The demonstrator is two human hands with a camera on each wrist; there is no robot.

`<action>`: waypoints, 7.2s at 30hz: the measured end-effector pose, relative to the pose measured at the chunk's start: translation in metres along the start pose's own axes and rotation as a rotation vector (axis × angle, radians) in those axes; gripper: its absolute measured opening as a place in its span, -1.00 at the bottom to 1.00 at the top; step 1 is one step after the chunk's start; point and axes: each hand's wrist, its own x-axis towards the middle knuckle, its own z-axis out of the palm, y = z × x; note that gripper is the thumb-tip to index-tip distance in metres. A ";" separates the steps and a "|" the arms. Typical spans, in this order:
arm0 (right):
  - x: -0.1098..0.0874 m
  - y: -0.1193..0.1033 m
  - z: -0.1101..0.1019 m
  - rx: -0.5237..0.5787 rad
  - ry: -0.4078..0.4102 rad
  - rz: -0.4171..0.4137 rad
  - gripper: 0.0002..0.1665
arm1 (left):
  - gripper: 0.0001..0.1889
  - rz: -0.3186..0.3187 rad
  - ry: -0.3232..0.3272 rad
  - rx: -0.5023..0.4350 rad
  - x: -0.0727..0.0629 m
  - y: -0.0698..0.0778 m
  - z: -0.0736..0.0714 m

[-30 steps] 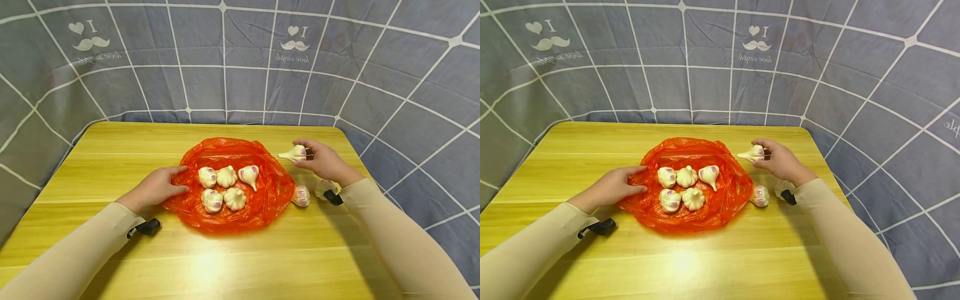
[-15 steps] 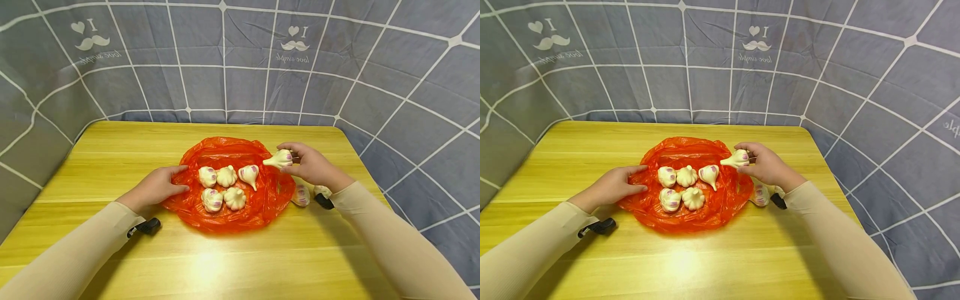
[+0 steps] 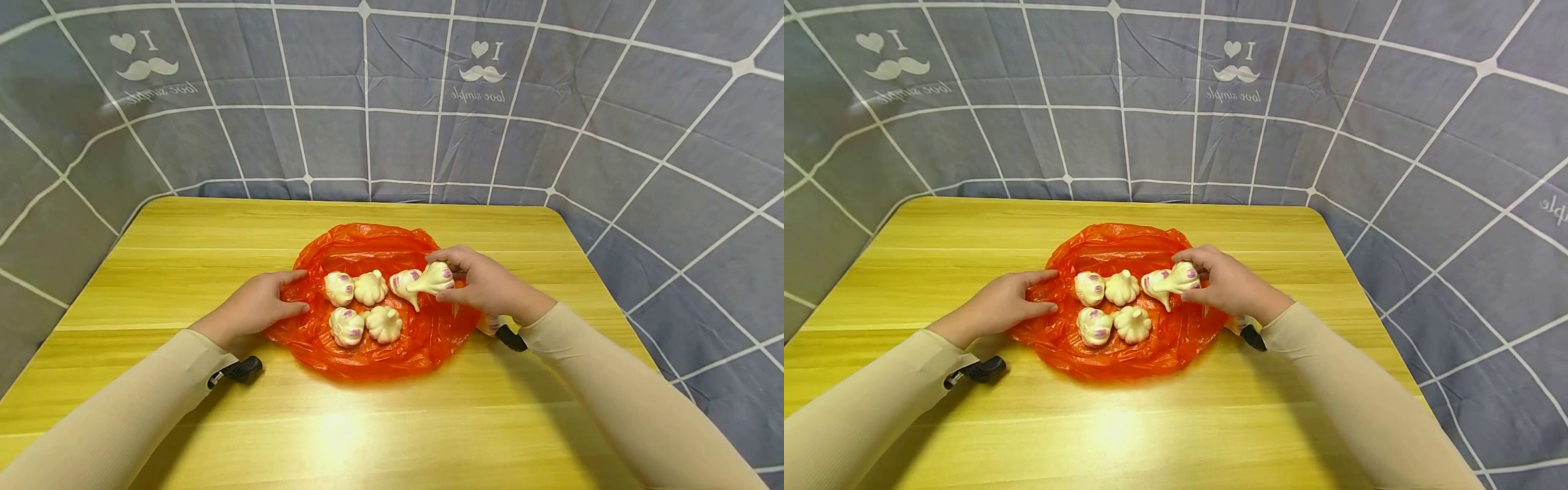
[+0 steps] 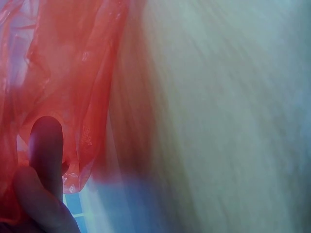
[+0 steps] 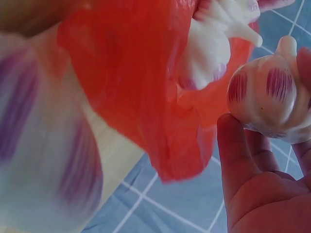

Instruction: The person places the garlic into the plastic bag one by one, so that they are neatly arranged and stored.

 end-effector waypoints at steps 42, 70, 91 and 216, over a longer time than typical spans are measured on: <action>0.010 -0.006 0.030 -0.082 -0.098 0.016 -0.25 | -0.21 -0.017 -0.018 -0.014 0.003 0.002 -0.006; 0.016 0.000 0.028 -0.231 -0.183 0.015 -0.29 | -0.20 -0.029 -0.025 -0.014 0.008 0.007 -0.007; 0.019 0.004 0.009 -0.135 -0.168 0.034 -0.25 | -0.21 -0.042 -0.021 -0.011 0.014 0.016 -0.009; -0.049 0.130 -0.085 -0.104 -0.264 0.295 -0.42 | -0.20 -0.054 -0.059 -0.008 0.021 0.010 -0.010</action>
